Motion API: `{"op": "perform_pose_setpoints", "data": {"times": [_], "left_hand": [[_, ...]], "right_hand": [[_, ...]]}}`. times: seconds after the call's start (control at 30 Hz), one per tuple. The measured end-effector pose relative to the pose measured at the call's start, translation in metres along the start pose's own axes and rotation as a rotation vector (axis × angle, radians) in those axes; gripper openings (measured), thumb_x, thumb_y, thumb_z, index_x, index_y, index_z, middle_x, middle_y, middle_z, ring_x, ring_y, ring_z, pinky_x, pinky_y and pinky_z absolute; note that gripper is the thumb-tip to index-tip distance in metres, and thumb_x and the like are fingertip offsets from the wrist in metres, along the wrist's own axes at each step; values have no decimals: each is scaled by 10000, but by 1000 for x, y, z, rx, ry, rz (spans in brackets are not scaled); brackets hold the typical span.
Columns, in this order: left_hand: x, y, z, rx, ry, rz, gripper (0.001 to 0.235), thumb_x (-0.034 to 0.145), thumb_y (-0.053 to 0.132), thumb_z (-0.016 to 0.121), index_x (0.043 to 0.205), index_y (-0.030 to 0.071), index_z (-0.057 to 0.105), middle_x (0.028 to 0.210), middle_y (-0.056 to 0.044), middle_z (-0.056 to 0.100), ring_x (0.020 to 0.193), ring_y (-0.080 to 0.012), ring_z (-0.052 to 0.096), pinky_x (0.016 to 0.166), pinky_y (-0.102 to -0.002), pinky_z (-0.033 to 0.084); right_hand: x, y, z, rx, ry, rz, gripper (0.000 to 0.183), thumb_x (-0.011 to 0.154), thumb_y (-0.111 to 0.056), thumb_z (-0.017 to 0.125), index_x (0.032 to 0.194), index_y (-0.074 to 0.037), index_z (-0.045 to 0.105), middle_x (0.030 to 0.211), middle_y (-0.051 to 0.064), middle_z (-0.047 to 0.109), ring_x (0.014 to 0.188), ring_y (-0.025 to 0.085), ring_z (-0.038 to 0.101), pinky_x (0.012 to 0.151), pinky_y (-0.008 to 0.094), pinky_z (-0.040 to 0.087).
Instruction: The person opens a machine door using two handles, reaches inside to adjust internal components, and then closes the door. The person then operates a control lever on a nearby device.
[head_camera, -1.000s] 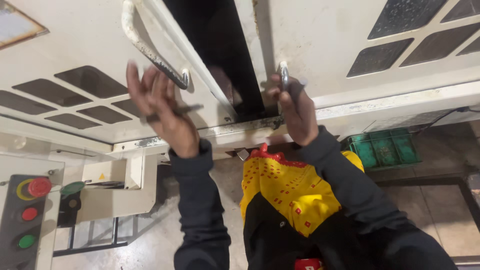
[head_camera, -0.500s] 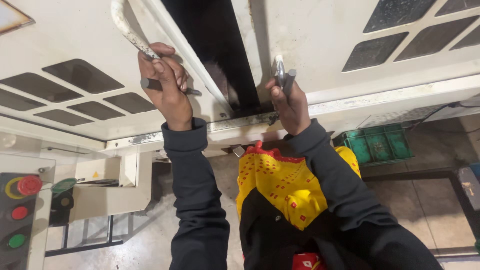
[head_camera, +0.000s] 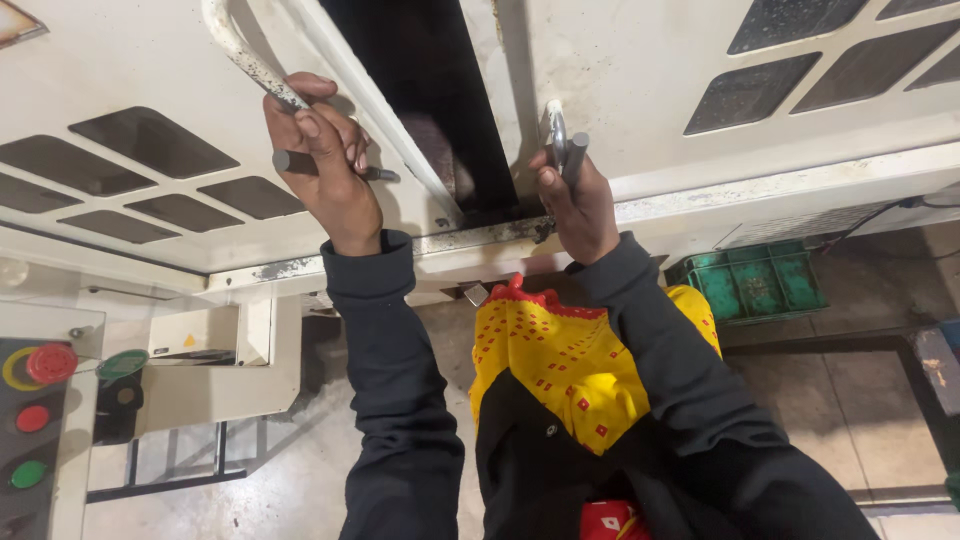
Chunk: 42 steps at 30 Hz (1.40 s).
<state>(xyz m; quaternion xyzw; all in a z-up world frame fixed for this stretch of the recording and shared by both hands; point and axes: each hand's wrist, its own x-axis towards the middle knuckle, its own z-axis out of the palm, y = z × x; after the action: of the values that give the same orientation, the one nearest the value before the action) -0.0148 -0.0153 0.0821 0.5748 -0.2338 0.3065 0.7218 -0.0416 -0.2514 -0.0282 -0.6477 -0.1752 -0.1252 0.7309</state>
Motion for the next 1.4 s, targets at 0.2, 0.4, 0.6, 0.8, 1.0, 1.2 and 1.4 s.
{"op": "perform_pose_setpoints", "data": {"times": [0.2, 0.4, 0.6, 0.8, 1.0, 1.2, 1.4], "left_hand": [[-1, -1, 0, 3, 7, -6, 393, 1177, 419, 541, 1205, 26, 533, 711, 13, 382, 598, -52, 365, 550, -196, 307], [-2, -2, -1, 20, -3, 14, 389, 1188, 413, 533, 1217, 25, 533, 711, 8, 387, 604, -60, 373, 555, -199, 309], [-3, -4, -2, 13, -2, 9, 398, 1188, 416, 538, 1233, 21, 530, 712, 1, 394, 605, -64, 372, 558, -200, 307], [-3, -5, -3, 25, 3, 3, 404, 1186, 420, 540, 1242, 20, 529, 712, 3, 395, 604, -61, 371, 554, -200, 310], [-3, -7, -4, -1, 0, 1, 405, 1180, 423, 550, 1245, 24, 527, 713, 0, 398, 605, -63, 374, 550, -198, 305], [-3, -7, -2, -11, 6, 7, 392, 1181, 411, 559, 1240, 25, 531, 704, 8, 387, 599, -59, 362, 544, -196, 297], [-3, -7, -3, 11, -8, 23, 379, 1188, 401, 546, 1247, 27, 534, 699, 6, 392, 596, -60, 363, 546, -196, 299]], "right_hand": [[-3, 1, 0, -23, 15, 21, 153, 1134, -167, 519, 1216, -50, 574, 781, -64, 481, 691, 36, 434, 626, 218, 381], [-6, 8, 0, -2, 26, 24, 136, 1137, -122, 522, 1239, -50, 575, 798, -43, 495, 712, 50, 445, 647, 224, 387], [-8, 15, -1, -19, 35, 21, 141, 1128, -102, 524, 1241, -35, 575, 796, -30, 510, 703, 57, 455, 642, 227, 402], [-8, 20, -1, 9, 28, 26, 148, 1121, -82, 518, 1248, -25, 569, 806, -22, 513, 710, 60, 455, 647, 228, 402], [-10, 21, -2, 14, 25, 33, 150, 1123, -87, 528, 1253, -27, 570, 819, -24, 518, 720, 61, 459, 656, 228, 409], [-9, 21, -2, 31, 21, 28, 152, 1127, -105, 534, 1252, -27, 571, 835, -23, 519, 735, 64, 466, 662, 230, 410], [-10, 19, -3, 12, 20, 33, 158, 1126, -114, 530, 1252, -28, 570, 819, -24, 517, 720, 62, 457, 656, 230, 403]]}}
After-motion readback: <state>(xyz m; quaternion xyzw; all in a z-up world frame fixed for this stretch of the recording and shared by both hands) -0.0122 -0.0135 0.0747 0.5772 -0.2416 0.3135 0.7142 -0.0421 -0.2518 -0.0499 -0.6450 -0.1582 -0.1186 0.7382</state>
